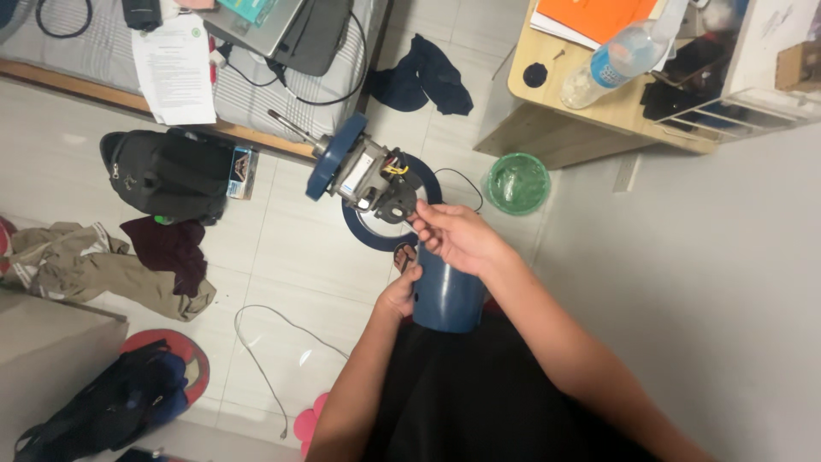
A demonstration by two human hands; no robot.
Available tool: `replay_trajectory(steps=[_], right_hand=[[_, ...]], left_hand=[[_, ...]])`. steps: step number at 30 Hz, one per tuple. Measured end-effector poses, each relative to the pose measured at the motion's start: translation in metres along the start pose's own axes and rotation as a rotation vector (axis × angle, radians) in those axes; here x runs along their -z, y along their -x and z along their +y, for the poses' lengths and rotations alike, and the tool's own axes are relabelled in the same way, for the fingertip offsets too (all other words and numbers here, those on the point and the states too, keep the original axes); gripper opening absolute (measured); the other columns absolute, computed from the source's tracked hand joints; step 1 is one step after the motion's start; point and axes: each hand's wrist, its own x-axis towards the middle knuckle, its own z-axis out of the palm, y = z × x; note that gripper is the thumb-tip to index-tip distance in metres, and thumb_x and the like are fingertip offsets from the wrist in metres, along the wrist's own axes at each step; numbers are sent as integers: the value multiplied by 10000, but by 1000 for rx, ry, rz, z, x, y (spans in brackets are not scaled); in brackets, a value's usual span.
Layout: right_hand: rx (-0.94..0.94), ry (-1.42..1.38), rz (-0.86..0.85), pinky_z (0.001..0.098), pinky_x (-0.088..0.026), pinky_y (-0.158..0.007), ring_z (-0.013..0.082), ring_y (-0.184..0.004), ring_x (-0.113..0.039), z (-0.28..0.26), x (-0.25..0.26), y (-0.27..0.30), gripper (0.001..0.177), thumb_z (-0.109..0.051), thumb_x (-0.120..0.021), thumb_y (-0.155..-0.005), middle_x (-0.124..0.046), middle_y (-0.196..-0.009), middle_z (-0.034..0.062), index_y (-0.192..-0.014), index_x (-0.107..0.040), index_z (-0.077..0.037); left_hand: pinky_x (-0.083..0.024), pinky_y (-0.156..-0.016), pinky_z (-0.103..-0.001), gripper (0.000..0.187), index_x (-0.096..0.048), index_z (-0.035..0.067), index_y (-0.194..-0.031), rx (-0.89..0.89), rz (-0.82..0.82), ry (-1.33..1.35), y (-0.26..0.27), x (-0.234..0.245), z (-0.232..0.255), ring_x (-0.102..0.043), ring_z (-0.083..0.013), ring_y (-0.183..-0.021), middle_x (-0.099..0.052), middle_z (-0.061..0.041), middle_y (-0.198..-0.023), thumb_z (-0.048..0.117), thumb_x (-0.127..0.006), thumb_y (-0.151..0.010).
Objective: The person disassembles a blue electric fan using a screwdriver. They remove the outer casing to expose the internal motor and wiring, then attempt to reattach the casing.
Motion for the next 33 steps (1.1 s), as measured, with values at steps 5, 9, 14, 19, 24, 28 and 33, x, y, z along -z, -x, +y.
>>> replay_trajectory(steps=[5, 9, 14, 19, 24, 28, 33], right_hand=[[217, 151, 81, 243, -548, -670, 126, -745, -654, 5, 4, 1, 296, -254, -633, -1008, -702, -851, 72, -969, -704, 30], [186, 184, 53, 271, -582, -678, 157, -735, -684, 3, 11, 4, 297, -263, -611, -1002, -718, -852, 91, -947, -682, 20], [55, -23, -79, 232, -533, -660, 131, -756, -669, -1, 26, -1, 236, -208, -643, -1061, -693, -884, 70, -1044, -702, 20], [113, 215, 13, 269, -589, -717, 164, -782, -710, -5, 22, -2, 216, -147, -653, -1005, -729, -909, 113, -1054, -699, 59], [477, 513, 242, 325, -668, -688, 190, -735, -755, -2, -9, 4, 199, -74, -634, -972, -744, -870, 139, -1095, -685, 74], [811, 847, 367, 309, -639, -754, 202, -829, -772, 2, -22, 14, 169, -3, -679, -965, -780, -942, 152, -1095, -701, 103], [530, 528, 114, 312, -608, -766, 189, -846, -724, -5, -15, 15, 346, -15, -708, -884, -725, -999, 173, -1201, -599, 70]], left_hand=[[-524, -1047, -472, 948, -430, 149, -1481, -81, 5, 1, 14, -2, 9, -598, -270, -1232, -598, -72, -1332, 404, -909, -704], [-530, -1047, -482, 953, -468, 100, -1465, -18, 4, 48, 21, -7, 18, -621, -299, -1221, -626, -115, -1316, 417, -921, -689], [-529, -1046, -465, 986, -476, 101, -1475, -39, -22, 46, 21, -8, 24, -625, -276, -1223, -627, -104, -1333, 431, -934, -667], [-532, -1059, -466, 984, -473, 92, -1474, -31, -16, 57, 27, -17, 29, -624, -280, -1223, -619, -107, -1331, 424, -942, -675], [-518, -1042, -446, 1069, -415, 107, -1559, -112, -113, -23, 39, -50, 46, -611, -258, -1222, -604, -107, -1362, 430, -940, -686], [-520, -1091, -415, 1101, -377, 83, -1582, -139, -151, -30, 41, -73, 59, -610, -243, -1266, -591, -91, -1398, 422, -938, -698], [-533, -1014, -428, 1044, -443, 144, -1532, -63, -121, 3, 36, -55, 52, -634, -254, -1184, -620, -107, -1337, 423, -940, -657]])
